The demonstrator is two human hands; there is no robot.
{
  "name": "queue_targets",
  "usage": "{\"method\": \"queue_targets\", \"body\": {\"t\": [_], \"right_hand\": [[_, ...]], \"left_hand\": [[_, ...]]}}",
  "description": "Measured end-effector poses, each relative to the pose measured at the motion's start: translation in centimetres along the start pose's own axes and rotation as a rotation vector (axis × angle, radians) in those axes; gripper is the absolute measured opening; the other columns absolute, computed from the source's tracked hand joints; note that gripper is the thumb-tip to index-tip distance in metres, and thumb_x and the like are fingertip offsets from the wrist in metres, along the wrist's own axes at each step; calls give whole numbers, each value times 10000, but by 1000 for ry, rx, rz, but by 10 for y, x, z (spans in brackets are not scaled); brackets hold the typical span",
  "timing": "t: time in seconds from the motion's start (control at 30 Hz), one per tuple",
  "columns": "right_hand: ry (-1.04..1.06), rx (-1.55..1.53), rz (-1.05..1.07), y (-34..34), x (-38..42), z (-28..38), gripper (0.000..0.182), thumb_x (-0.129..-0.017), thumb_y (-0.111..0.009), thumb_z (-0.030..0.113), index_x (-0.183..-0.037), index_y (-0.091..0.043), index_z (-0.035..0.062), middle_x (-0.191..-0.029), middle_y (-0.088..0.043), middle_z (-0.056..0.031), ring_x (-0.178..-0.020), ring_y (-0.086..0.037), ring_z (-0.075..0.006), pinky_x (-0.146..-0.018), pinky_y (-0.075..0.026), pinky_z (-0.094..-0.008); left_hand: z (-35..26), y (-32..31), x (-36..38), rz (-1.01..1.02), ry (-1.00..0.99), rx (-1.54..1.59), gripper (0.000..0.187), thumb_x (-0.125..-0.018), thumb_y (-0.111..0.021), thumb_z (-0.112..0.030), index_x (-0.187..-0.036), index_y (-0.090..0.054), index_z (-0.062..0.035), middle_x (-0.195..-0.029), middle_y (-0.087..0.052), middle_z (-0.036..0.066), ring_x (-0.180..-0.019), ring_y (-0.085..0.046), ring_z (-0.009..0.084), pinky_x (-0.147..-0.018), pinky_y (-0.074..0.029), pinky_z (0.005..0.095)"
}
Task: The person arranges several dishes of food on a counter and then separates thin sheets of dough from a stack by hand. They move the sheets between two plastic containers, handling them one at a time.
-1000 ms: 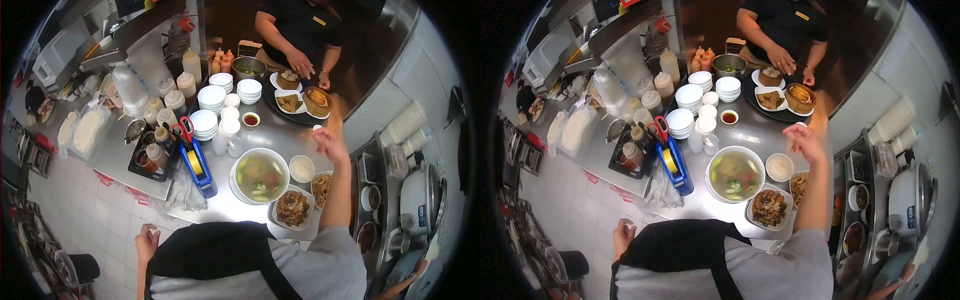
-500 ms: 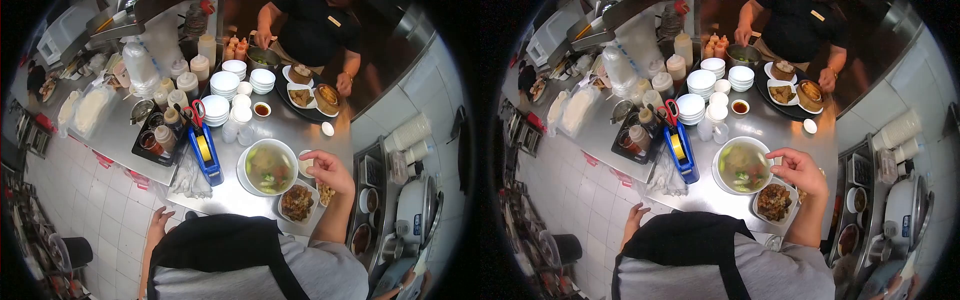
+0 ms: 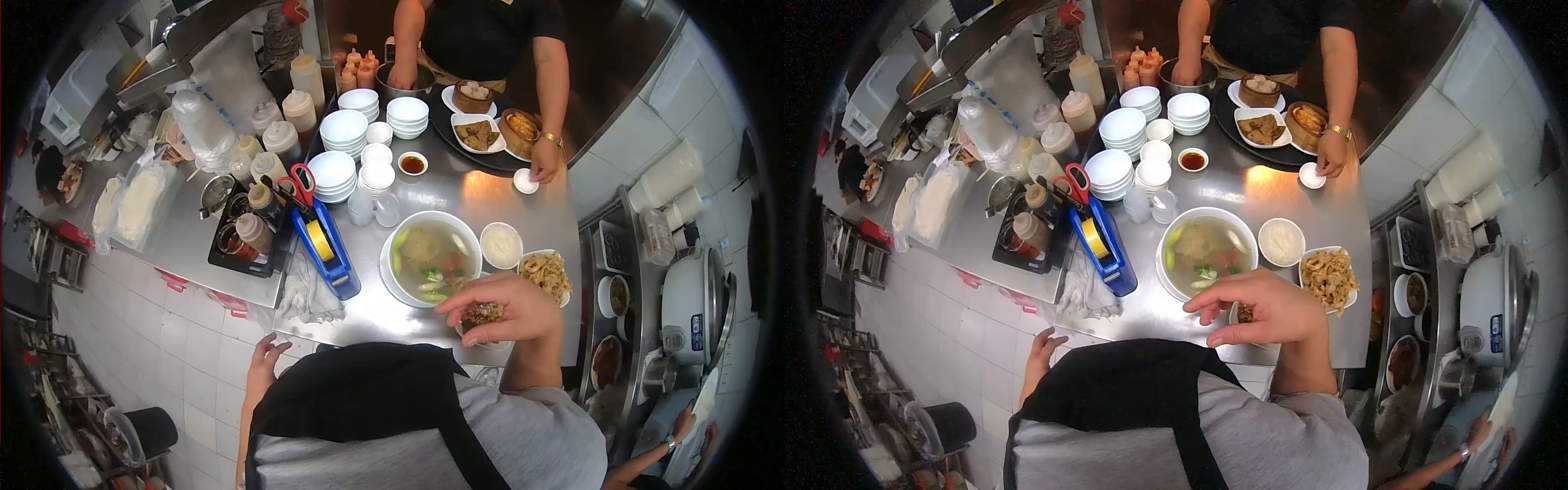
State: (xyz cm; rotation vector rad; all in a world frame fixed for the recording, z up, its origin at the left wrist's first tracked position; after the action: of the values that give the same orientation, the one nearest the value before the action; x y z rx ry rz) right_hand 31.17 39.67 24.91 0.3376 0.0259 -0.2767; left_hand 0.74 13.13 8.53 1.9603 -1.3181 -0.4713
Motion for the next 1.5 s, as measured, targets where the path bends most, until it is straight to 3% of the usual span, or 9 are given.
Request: {"method": "queue_targets", "body": {"t": [0.87, 1.5], "right_hand": [[117, 56, -23, 4, 30, 4, 421, -707, -744, 151, -1096, -604, 71, -851, -647, -63, -768, -625, -191, -669, -462, -279], [130, 46, -53, -2, 49, 8, 421, -700, -750, 157, -1082, -609, 52, -839, -648, -72, -769, -626, -198, -673, -461, -284]], "left_hand": [[-17, -11, 0, 68, -36, -31, 448, -663, -713, -140, -1097, -602, -122, -1241, -457, 137, -1062, -509, 325, -885, -443, 382], [-24, -20, 3, 97, -77, -63, 437, -679, -687, -111, -1106, -600, -139, -1243, -460, 133, -1064, -506, 314, -887, -446, 368]]}}
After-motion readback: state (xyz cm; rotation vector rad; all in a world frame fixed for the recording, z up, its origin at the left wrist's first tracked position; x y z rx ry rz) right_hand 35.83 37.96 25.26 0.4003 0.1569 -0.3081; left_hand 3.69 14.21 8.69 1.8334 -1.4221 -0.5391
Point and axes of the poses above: each hand's wrist, its own x-axis away from the middle knuckle, its own y-axis out of the back of the hand, z = x × y, the point moved 2 cm from there along -x, towards the middle knuckle
